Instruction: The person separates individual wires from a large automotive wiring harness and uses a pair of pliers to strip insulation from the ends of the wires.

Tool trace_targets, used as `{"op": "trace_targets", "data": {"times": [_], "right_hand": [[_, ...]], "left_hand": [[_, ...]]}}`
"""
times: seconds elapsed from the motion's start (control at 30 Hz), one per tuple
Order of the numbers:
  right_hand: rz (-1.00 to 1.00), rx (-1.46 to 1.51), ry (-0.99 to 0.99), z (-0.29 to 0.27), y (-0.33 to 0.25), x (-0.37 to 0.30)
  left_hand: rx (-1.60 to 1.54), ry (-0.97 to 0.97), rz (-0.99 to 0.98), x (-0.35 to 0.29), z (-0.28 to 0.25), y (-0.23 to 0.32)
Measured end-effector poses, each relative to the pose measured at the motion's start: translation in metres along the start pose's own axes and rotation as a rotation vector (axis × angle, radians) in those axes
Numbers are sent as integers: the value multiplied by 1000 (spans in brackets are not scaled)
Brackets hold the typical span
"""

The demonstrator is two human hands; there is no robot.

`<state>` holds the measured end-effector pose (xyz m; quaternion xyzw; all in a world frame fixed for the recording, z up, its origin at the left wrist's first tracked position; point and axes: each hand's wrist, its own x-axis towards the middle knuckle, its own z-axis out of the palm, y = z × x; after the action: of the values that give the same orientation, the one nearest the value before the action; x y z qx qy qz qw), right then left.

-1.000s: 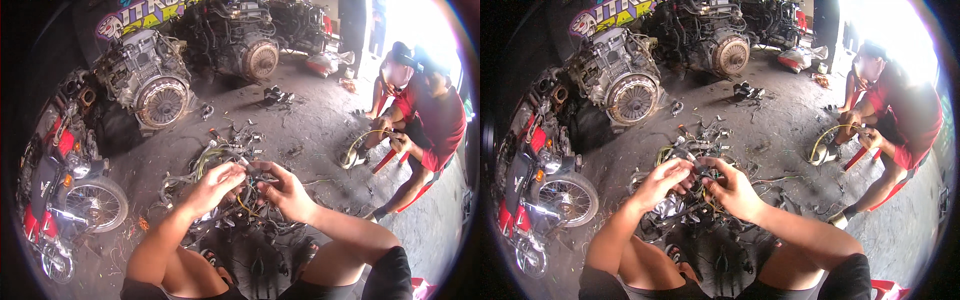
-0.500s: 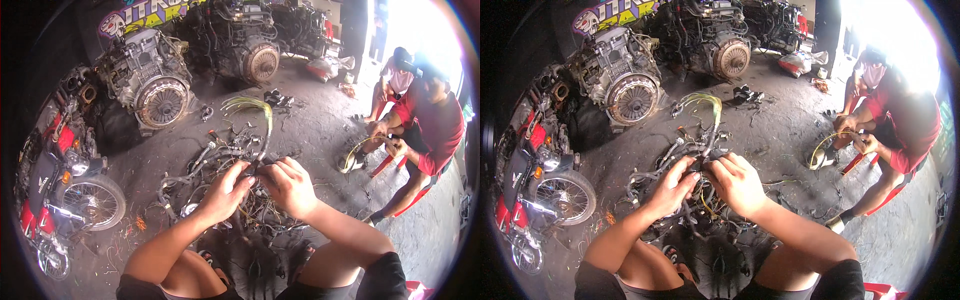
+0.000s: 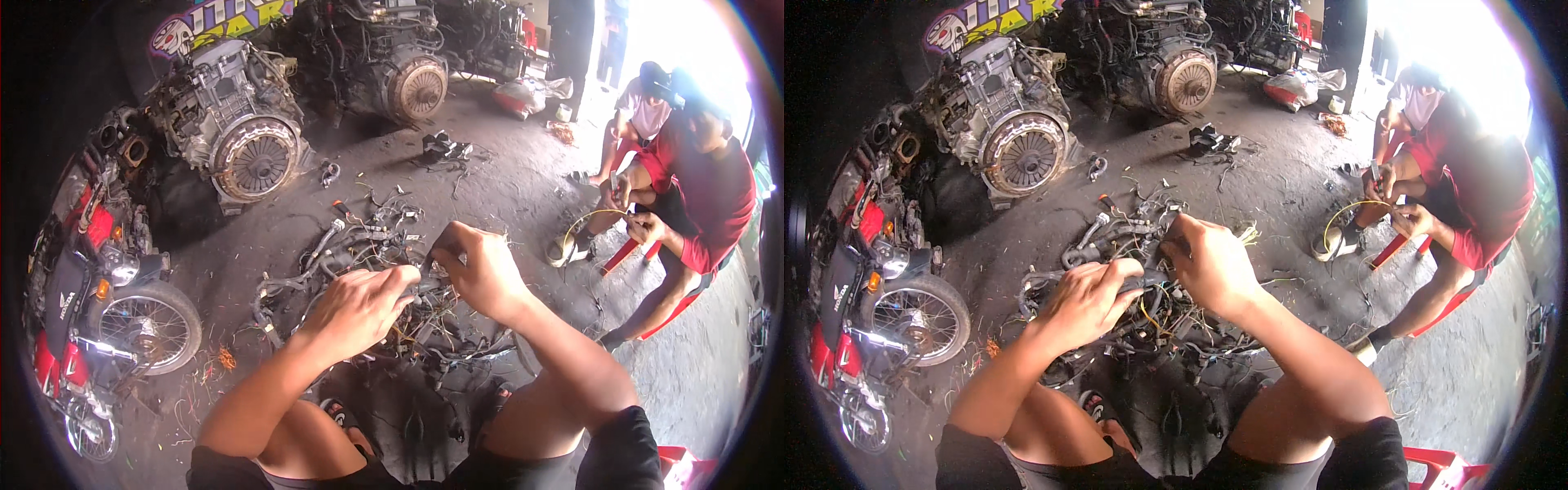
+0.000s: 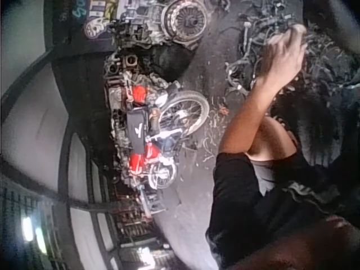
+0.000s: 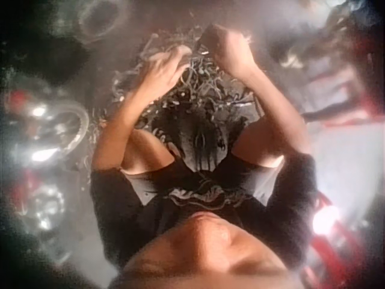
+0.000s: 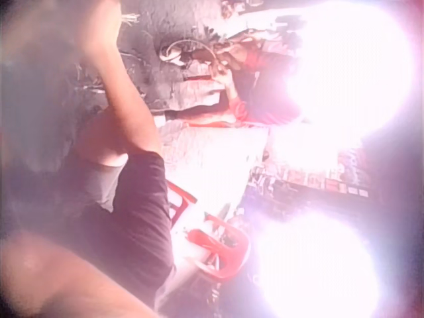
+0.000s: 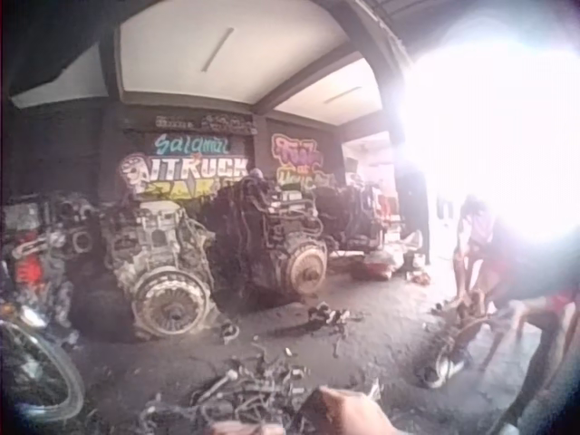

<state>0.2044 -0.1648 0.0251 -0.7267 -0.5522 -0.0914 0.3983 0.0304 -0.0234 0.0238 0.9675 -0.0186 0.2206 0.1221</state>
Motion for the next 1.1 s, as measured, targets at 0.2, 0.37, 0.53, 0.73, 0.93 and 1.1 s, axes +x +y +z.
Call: {"op": "trace_targets", "data": {"times": [0.2,0.37,0.53,0.73,0.93,1.1], "right_hand": [[250,163,-372,2,25,-2],[-35,54,239,-8,1,-8],[177,422,-91,22,-5,-23],[266,591,-322,48,-1,-23],[302,722,-336,45,-1,-23],[400,737,-338,33,-12,-23]], "left_hand": [[-12,22,80,-2,-1,3],[-407,34,-545,-4,2,-14],[-837,89,-519,-3,13,-25],[-1021,38,-512,-2,9,-13],[-612,250,-271,1,23,-32],[-486,157,-424,3,18,-37]]}}
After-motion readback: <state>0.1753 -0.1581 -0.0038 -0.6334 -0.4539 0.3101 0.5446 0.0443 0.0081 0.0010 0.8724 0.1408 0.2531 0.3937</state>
